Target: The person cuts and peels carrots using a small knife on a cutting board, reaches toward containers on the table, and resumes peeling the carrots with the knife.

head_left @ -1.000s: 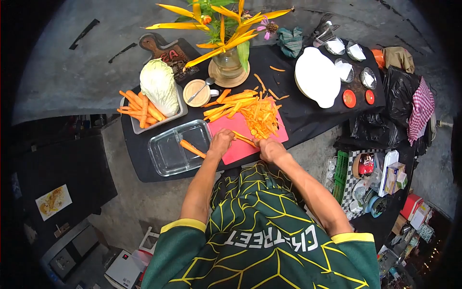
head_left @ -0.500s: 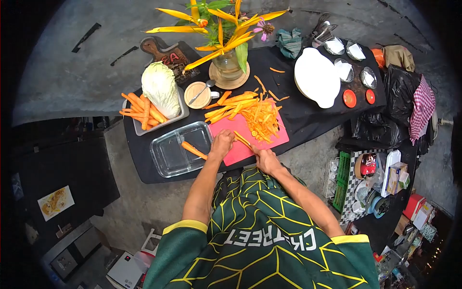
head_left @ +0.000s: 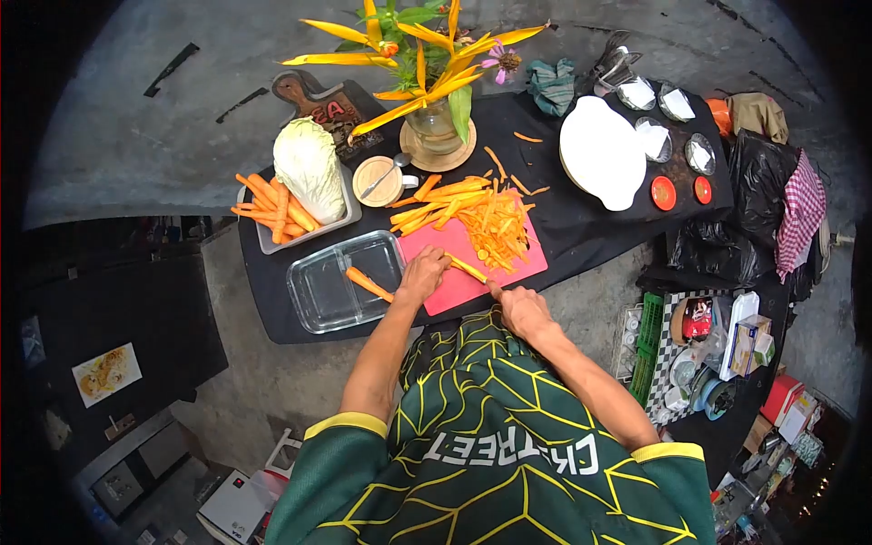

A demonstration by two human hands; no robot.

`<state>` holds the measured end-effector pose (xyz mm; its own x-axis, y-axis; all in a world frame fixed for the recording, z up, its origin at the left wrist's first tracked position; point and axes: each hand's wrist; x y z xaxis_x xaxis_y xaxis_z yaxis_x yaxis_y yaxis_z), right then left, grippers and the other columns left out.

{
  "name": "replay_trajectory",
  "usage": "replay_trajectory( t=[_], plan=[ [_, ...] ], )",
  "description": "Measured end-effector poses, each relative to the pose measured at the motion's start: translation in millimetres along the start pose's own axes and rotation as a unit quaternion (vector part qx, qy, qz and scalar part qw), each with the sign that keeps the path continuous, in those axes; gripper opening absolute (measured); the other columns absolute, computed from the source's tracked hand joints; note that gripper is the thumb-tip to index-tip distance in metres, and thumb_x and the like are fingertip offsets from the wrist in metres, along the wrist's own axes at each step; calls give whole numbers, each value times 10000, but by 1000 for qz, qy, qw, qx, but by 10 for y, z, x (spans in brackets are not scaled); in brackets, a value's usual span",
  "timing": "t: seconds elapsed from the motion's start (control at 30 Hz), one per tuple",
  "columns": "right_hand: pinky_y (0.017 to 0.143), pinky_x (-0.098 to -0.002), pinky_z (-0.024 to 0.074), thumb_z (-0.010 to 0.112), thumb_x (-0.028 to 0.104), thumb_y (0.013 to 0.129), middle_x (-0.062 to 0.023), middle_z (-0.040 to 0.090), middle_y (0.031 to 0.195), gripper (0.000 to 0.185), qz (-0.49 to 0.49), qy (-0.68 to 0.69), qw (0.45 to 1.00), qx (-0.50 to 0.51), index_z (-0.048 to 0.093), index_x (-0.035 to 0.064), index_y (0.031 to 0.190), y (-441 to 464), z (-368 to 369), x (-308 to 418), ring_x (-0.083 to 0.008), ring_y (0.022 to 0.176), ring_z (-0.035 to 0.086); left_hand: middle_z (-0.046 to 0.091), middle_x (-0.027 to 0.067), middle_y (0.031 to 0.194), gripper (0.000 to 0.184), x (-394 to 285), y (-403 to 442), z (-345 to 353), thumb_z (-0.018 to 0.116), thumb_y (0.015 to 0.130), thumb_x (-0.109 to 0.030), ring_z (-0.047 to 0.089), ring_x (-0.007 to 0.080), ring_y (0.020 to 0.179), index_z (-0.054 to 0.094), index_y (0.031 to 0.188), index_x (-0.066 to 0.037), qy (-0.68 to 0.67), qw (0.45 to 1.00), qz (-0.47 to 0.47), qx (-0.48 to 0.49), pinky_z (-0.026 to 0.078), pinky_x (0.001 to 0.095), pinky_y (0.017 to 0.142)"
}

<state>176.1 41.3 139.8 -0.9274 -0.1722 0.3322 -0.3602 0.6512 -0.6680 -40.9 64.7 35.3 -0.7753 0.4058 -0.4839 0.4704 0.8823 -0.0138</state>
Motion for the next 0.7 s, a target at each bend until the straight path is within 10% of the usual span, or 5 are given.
replay_trajectory(
  t=[0.7],
  plan=[
    [703, -427, 498, 419, 98, 826, -197, 620, 863, 400, -83, -31, 996, 30, 429, 73, 1225, 90, -235, -124, -344, 831, 613, 513, 65, 740, 70, -176, -12, 148, 564, 619, -5, 516, 226, 763, 561, 681, -37, 24, 998, -17, -47, 464, 322, 690]
  ],
)
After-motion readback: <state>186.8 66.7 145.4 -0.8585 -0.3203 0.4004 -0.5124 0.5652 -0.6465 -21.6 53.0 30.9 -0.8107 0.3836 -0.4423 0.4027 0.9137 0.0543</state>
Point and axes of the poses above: each hand's wrist, its own y-axis towards the middle knuckle, its own z-axis out of the palm, x = y × z
